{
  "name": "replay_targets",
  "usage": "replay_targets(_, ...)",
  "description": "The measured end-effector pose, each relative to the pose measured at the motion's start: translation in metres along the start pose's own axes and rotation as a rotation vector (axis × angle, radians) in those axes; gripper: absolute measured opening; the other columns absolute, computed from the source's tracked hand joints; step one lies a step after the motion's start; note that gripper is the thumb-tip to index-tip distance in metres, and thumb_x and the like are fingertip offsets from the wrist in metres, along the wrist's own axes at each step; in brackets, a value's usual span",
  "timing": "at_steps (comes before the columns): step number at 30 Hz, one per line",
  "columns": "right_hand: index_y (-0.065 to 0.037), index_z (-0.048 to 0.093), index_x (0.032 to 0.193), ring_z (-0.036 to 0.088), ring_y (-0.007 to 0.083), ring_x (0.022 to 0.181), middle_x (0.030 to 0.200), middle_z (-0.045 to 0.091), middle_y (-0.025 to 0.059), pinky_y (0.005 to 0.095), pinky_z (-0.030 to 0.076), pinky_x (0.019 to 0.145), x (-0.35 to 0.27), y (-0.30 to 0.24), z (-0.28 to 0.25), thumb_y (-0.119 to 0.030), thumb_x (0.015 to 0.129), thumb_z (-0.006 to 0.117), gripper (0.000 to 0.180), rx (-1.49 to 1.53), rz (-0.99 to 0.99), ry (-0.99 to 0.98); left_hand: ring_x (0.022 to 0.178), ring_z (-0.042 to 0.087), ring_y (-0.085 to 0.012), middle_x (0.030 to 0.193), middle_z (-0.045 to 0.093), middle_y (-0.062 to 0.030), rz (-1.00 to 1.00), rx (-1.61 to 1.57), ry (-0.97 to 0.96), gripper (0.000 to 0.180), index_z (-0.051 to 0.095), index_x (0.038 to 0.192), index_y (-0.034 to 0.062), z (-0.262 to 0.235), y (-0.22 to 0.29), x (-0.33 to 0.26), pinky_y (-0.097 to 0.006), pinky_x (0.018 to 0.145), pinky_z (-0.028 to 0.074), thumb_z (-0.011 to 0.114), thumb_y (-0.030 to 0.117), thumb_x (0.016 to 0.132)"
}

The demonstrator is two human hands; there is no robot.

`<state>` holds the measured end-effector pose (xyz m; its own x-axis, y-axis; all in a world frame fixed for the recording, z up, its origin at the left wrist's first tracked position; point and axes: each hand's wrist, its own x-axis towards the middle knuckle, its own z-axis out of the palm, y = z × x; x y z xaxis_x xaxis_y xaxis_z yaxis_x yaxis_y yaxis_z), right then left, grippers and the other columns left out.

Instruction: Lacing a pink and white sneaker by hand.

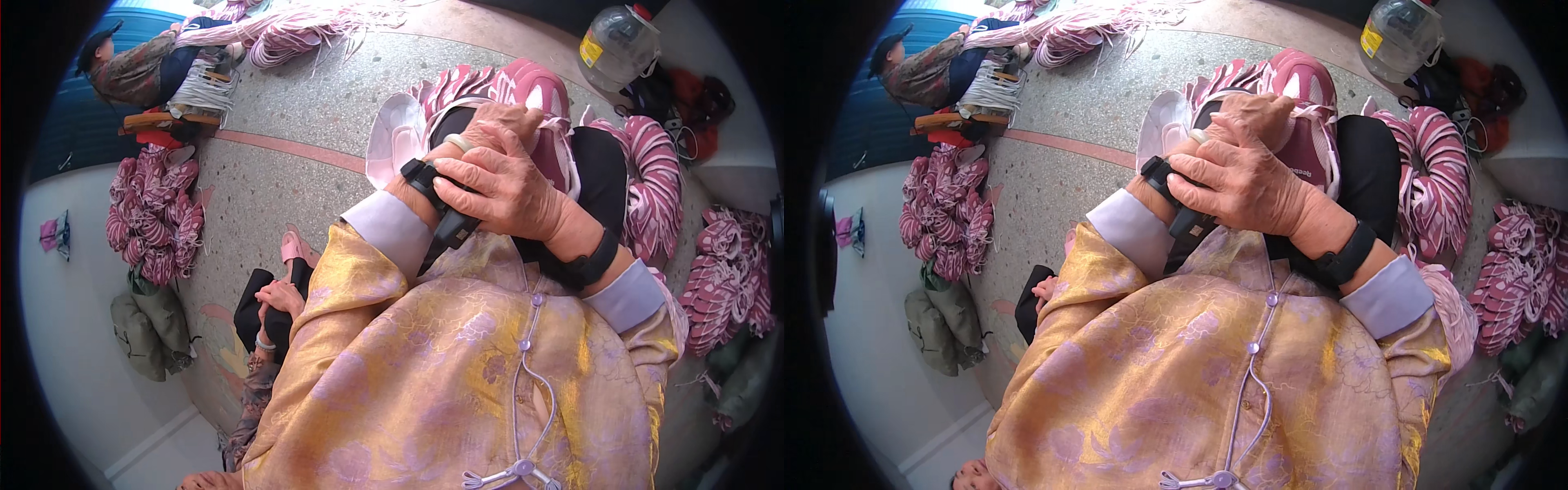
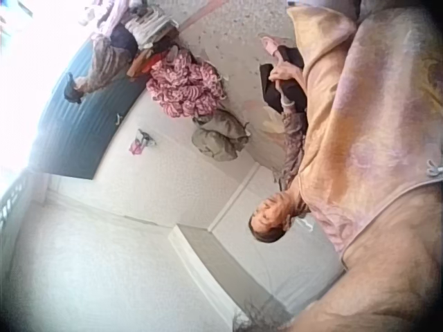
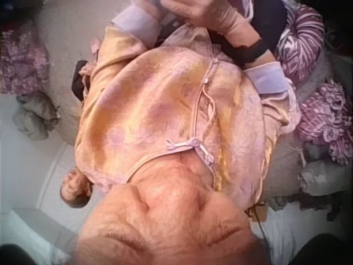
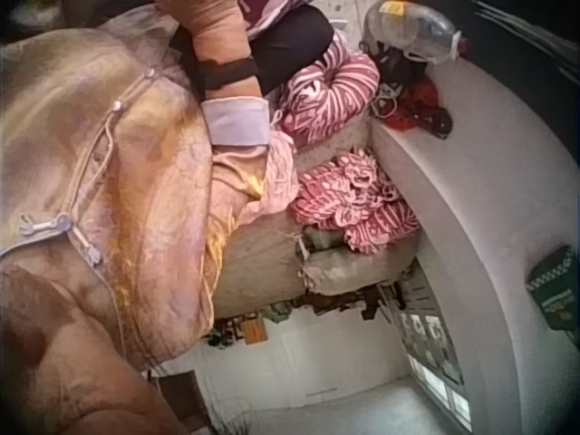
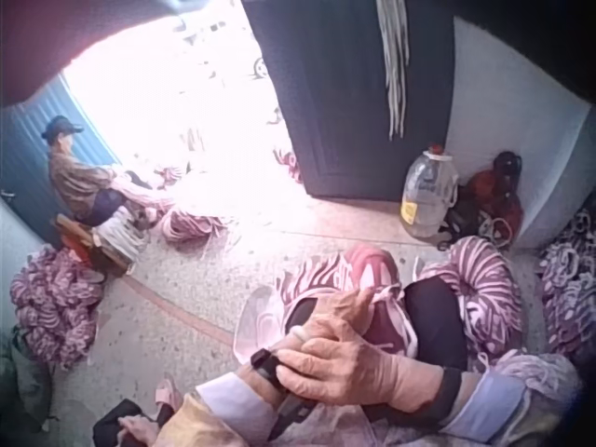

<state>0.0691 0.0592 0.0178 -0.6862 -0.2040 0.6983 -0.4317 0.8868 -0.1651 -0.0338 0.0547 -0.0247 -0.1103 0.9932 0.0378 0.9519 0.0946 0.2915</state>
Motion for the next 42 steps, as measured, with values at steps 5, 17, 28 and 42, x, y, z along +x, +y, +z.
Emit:
replay_targets(5, -0.011, 0.060, 0.094, 0.057, 0.0188, 0.087, 0.104, 0.059, 0.0038, 0.0486, 0.033, 0.092, -0.002, 0.002, 0.007, -0.018, 0.062, 0.061, 0.033, 0.037, 0.033, 0.013, 0.066, 0.063, -0.0251, 0.072, 0.062, -0.0108, 0.034, 0.024, 0.171, 0.008, 0.057, 0.077, 0.0067, 0.001, -0.005, -0.007, -0.036, 0.056, 0.049, 0.052, 0.013, 0.079)
replay_targets(17, -0.016, 0.056, 0.100, 0.054, 0.0184, 0.097, 0.105, 0.055, 0.0024, 0.0488, 0.033, 0.094, -0.010, 0.001, 0.002, -0.014, 0.072, 0.056, 0.029, 0.079, -0.049, -0.035, 0.062, 0.060, -0.0291, 0.067, 0.061, -0.0117, -0.161, -0.533, 0.294, 0.022, 0.059, 0.089, 0.0018, 0.007, -0.002, -0.022, -0.036, 0.055, 0.046, 0.064, 0.019, 0.076)
replay_targets(28, -0.011, 0.059, 0.098, 0.057, 0.0222, 0.087, 0.093, 0.058, 0.0052, 0.0391, 0.039, 0.085, -0.064, 0.031, -0.048, -0.016, 0.067, 0.067, 0.032, -0.026, 0.417, -0.055, 0.070, 0.061, -0.0310, 0.072, 0.061, -0.0154, -0.103, -0.533, 0.183, 0.037, 0.057, 0.089, 0.0002, 0.002, -0.006, -0.027, -0.038, 0.063, 0.047, 0.068, 0.027, 0.067)
replay_targets(42, -0.011, 0.064, 0.080, 0.057, 0.0243, 0.070, 0.072, 0.057, 0.0056, 0.0371, 0.037, 0.066, -0.053, 0.056, -0.005, -0.019, 0.075, 0.059, 0.010, -0.240, 0.781, -0.265, 0.063, 0.061, -0.0280, 0.067, 0.060, -0.0172, -0.157, -0.437, 0.089, 0.022, 0.062, 0.088, -0.0007, 0.011, -0.019, -0.021, -0.034, 0.058, 0.047, 0.060, 0.015, 0.073)
